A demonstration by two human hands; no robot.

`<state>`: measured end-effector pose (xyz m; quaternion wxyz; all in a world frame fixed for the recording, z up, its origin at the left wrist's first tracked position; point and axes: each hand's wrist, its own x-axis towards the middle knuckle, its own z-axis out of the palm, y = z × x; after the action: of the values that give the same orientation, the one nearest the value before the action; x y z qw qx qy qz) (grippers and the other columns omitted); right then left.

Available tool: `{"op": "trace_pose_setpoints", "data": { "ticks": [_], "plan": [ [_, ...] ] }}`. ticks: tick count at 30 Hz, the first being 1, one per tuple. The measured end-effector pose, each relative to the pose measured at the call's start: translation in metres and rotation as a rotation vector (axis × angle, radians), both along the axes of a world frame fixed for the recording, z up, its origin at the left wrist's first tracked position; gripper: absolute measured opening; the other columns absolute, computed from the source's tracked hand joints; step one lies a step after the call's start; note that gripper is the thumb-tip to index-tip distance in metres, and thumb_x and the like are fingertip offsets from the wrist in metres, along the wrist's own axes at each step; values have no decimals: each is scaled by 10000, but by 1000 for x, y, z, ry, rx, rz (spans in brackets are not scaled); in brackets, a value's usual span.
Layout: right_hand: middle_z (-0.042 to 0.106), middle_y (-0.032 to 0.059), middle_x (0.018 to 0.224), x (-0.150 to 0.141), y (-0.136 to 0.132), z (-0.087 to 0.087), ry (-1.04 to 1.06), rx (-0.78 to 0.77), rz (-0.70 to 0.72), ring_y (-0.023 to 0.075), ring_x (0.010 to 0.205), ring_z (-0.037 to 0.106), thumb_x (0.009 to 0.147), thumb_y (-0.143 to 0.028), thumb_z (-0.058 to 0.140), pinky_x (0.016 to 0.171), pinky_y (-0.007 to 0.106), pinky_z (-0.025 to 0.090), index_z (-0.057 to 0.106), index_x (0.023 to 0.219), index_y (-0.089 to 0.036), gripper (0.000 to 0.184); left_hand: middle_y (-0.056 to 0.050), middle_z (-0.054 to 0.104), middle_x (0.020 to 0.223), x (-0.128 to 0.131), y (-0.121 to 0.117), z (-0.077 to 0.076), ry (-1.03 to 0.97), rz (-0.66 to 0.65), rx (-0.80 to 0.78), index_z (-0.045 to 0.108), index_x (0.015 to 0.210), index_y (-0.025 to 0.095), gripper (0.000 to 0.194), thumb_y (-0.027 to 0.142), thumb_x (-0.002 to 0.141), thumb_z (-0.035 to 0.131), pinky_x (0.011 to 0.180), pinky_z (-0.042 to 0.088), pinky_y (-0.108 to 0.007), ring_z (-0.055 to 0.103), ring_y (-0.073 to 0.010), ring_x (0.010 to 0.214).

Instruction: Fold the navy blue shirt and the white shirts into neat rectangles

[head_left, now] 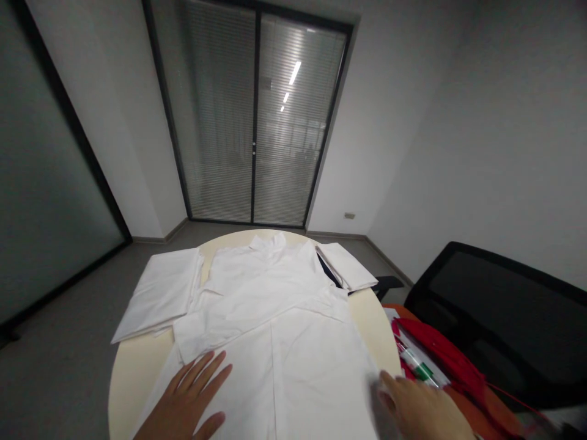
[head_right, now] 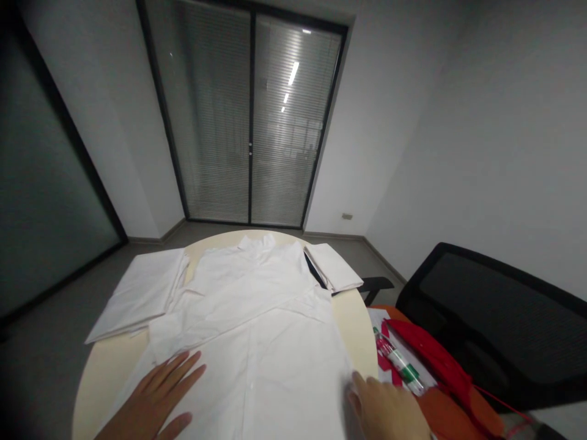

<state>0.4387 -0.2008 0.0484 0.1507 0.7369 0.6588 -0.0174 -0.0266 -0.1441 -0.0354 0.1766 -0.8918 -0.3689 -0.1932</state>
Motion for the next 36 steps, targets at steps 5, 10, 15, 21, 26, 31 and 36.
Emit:
{"op": "trace_pose_setpoints", "data": {
  "ticks": [5,10,15,21,26,31,36],
  "plan": [
    [750,102,1144,-18,81,2,318,357,-132,291,1038,726,1043,-451,423,789,352,495,543,1377,-218,424,31,681,1411,-6,8,15,-99,79,-276,643,1406,385,443,505,981,602,1017,561,-350,686,-244,1230],
    [651,134,1348,-15,142,-42,401,490,-348,305,1130,685,1027,-472,454,870,377,478,478,1433,-190,496,-21,760,1255,-5,60,73,-306,344,-523,709,1287,286,437,513,1037,431,1026,539,-366,725,-231,1095],
    [637,126,1337,-7,150,-64,364,499,-334,291,1094,685,1033,-430,432,823,367,466,527,1386,-207,429,-151,665,1396,15,150,82,-176,382,-626,586,1406,138,478,380,1020,445,1132,429,-358,619,-255,1287],
    [649,80,1233,-2,147,-67,356,514,-307,223,988,677,1052,-380,422,729,310,403,598,1209,-231,279,-206,729,1197,44,217,46,-26,523,-722,699,1147,125,296,262,903,600,931,512,-406,694,-337,1120],
    [621,66,1213,-2,148,-68,360,530,-290,187,910,660,1071,-377,391,664,290,346,598,1122,-226,260,-75,782,1018,59,246,56,-36,408,-749,731,951,196,158,169,881,592,844,499,-268,723,-219,991],
    [607,60,1209,-2,148,-67,388,542,-301,174,949,645,1066,-337,374,674,284,343,587,1072,-209,248,-115,712,1272,70,282,82,-116,391,-618,703,1152,197,324,244,994,425,1038,439,-316,630,-235,1226],
    [618,45,1120,-3,148,-65,396,525,-301,160,903,628,1031,-327,417,675,280,338,586,959,-207,220,-126,781,968,84,322,106,-60,380,-724,751,858,199,264,418,715,790,934,504,-378,701,-333,1053]
  ]
}}
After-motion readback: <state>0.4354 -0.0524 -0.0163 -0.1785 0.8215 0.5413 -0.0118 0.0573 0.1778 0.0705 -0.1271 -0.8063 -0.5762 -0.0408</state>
